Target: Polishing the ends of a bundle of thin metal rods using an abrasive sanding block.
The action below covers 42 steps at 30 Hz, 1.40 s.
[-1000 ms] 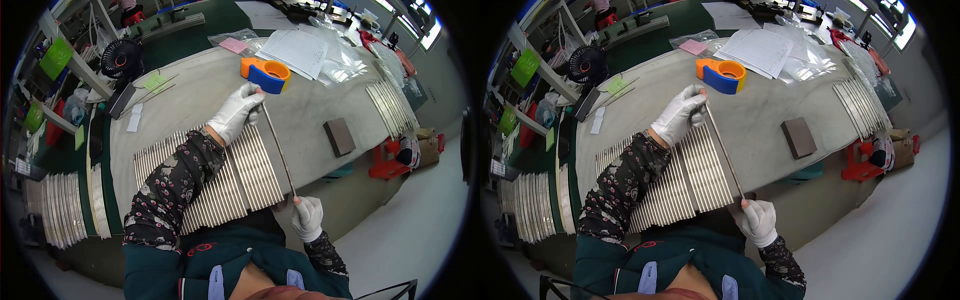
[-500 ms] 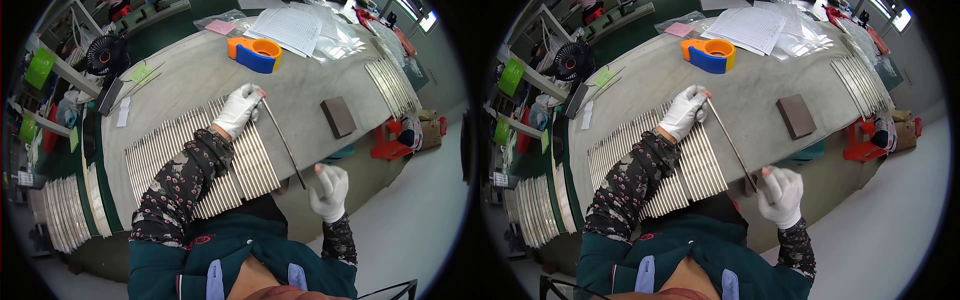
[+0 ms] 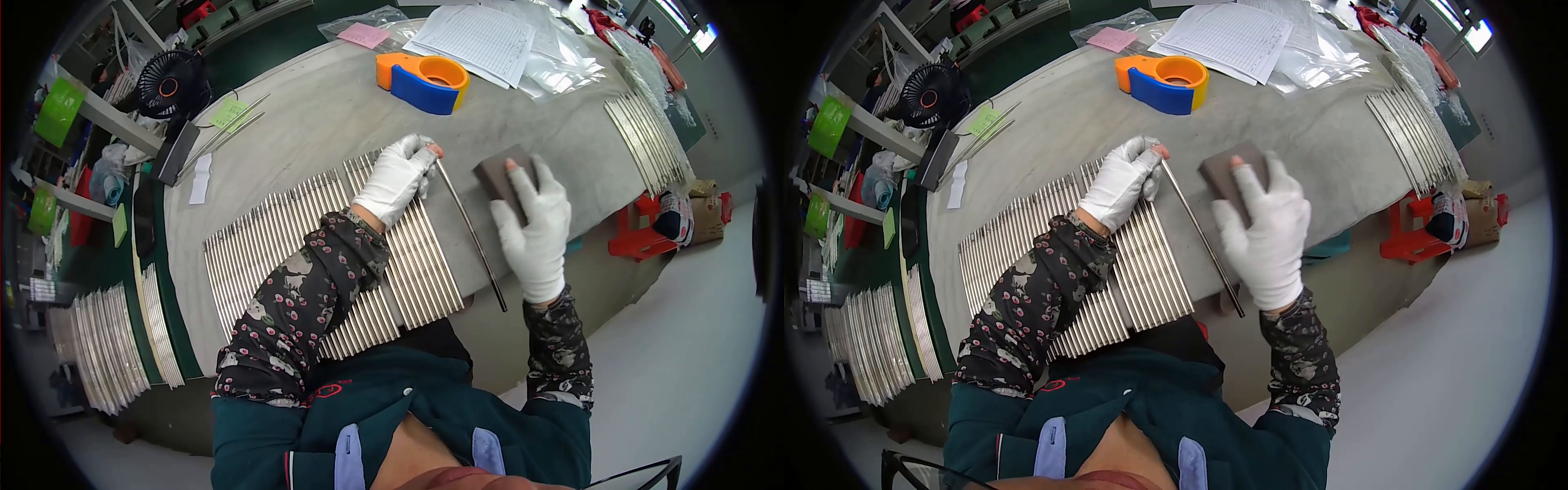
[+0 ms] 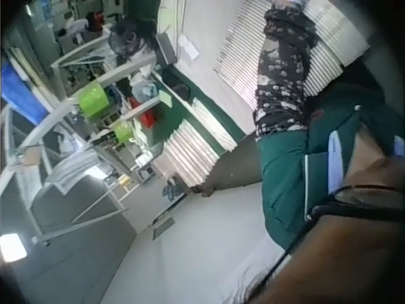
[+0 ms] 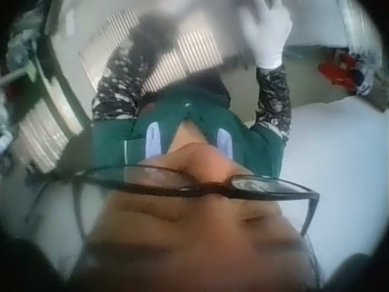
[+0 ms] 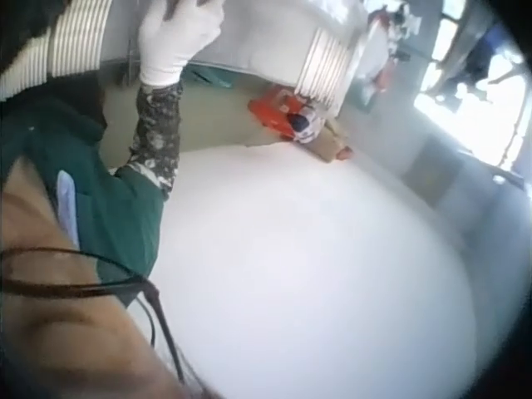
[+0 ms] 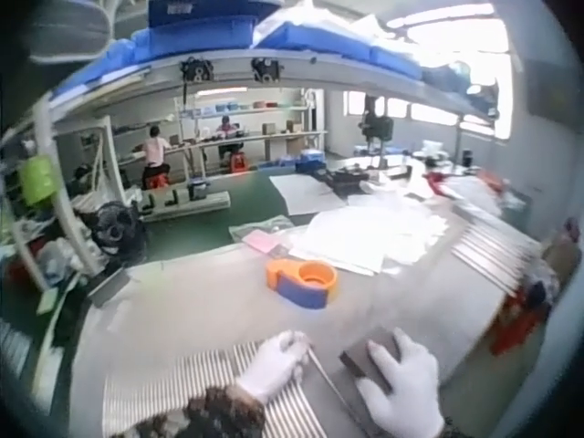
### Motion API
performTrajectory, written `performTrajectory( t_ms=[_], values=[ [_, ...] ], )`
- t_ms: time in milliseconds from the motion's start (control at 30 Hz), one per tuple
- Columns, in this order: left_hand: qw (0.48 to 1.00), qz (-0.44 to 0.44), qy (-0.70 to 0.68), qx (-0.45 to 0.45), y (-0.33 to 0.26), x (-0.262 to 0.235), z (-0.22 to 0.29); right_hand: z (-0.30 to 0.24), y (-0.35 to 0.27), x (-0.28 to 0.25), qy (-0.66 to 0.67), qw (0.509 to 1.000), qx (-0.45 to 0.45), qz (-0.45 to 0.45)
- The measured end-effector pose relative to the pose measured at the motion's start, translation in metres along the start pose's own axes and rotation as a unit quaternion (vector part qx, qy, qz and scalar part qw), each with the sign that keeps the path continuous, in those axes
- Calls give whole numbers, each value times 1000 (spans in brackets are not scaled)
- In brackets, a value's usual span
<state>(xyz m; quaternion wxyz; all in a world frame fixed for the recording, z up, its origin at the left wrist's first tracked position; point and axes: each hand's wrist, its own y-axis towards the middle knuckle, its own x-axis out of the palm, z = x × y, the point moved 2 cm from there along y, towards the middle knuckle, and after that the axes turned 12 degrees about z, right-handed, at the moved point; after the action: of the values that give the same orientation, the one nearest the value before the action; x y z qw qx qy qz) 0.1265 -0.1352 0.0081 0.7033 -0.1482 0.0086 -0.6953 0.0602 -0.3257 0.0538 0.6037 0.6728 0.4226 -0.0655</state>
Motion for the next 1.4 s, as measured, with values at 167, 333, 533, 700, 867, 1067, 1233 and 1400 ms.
performTrajectory(
  t_ms=[167,333,533,700,867,1067,1233,1400],
  values=[
    [1000,-5,9,-12,0,1,3,-9,9,16,-166,980,36,-99],
    [1000,8,-5,-6,-4,3,3,-52,6,5,-16,994,-54,-98],
    [999,0,25,31,2,2,4,-29,18,5,-88,994,-9,-66],
    [999,-26,22,-6,1,-3,3,4,22,18,-169,982,54,-69],
    [999,30,36,8,-4,1,4,-43,8,10,-34,995,-70,-56],
    [1000,22,20,7,-3,2,1,-38,4,0,4,996,-55,-75],
    [999,9,41,17,-2,2,1,3,4,-5,-116,992,30,-40],
    [1000,16,16,13,-5,0,5,-2,-7,1,-78,992,-8,-96]
  ],
)
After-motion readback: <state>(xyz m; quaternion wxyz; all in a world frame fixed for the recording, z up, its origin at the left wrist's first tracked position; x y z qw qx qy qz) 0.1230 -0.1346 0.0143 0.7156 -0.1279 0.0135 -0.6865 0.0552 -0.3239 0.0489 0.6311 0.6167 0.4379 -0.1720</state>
